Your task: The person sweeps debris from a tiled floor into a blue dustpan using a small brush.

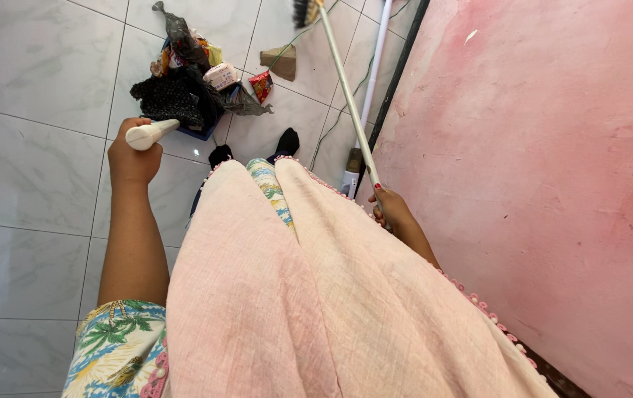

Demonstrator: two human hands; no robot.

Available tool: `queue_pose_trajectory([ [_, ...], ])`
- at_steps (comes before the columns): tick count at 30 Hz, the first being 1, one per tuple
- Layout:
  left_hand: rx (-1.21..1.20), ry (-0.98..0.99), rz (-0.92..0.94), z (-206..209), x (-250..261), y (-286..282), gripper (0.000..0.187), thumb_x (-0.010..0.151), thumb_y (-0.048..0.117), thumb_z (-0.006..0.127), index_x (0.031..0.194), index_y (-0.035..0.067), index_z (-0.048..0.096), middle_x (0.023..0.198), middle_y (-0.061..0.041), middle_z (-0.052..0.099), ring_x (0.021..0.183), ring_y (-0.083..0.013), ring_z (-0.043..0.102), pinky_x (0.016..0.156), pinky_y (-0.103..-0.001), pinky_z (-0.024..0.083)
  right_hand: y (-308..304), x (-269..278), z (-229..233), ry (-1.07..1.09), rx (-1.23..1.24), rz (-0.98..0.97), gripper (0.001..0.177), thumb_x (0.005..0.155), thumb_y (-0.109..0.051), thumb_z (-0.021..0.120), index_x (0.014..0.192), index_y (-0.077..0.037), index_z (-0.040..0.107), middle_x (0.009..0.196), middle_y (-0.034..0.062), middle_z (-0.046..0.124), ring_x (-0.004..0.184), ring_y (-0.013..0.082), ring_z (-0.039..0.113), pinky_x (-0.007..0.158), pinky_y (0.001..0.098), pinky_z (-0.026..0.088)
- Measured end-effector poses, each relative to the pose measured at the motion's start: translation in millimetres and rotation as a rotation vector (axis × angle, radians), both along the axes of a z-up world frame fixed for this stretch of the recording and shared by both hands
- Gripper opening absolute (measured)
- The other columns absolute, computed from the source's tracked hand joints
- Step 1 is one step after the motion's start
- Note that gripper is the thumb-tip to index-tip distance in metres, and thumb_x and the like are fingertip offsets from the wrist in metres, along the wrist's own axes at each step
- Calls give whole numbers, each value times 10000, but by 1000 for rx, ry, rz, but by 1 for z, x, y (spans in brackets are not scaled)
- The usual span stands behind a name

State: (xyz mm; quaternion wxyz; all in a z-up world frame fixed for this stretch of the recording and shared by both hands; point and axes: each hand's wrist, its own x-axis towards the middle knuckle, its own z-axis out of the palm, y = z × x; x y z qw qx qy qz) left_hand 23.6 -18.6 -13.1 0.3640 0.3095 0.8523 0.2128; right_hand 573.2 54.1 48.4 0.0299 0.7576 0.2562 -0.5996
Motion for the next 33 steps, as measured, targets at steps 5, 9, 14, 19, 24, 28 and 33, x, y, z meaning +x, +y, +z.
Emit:
queue_pose_trajectory([
  [5,-101,-270,43,36,7,7,532,797,265,825,1247,137,572,1083,-110,712,888,-237,715,581,-370,608,-20,16,-37,-114,-66,-72,461,1024,-477,555,1013,-17,578,555,58,453,401,157,377,400,321,302],
  [9,-104,-256,114,51,20,7,580,873,471,793,1303,138,589,1049,-112,725,785,-208,711,537,-332,583,-24,-35,-81,-216,-61,285,436,966,-428,656,1005,5,695,659,20,581,500,125,484,465,307,382],
  [14,-130,-219,123,44,15,9,552,890,440,740,1328,143,583,1049,-111,732,709,-209,714,553,-328,583,-22,-54,-90,-158,-142,361,380,949,-404,653,1031,-36,699,715,-2,594,570,107,518,523,291,420],
  [19,-49,-227,134,39,4,11,515,860,358,757,1286,112,604,1034,-108,728,698,-179,695,543,-336,592,-22,-28,-51,-71,-152,285,333,932,-380,650,1056,-76,703,771,-24,607,640,89,552,581,275,458],
  [24,-79,-225,116,47,6,16,507,856,344,744,1279,104,598,1012,-108,736,651,-189,681,554,-338,571,-16,0,24,182,-99,124,175,1001,-248,626,1011,-74,610,612,-22,466,441,82,354,391,264,292],
  [28,-109,-226,131,42,6,14,515,859,356,732,1297,118,601,1033,-119,750,727,-236,706,635,-372,576,16,-7,67,336,-100,-67,160,1012,-211,570,1024,-52,578,535,-12,404,371,93,288,347,265,248],
  [33,-78,-96,61,22,3,5,515,833,374,773,1283,157,650,1134,-118,747,997,-251,723,849,-377,566,91,-51,43,159,34,2,328,1058,-358,448,1029,-46,545,530,6,393,372,121,305,356,303,251],
])
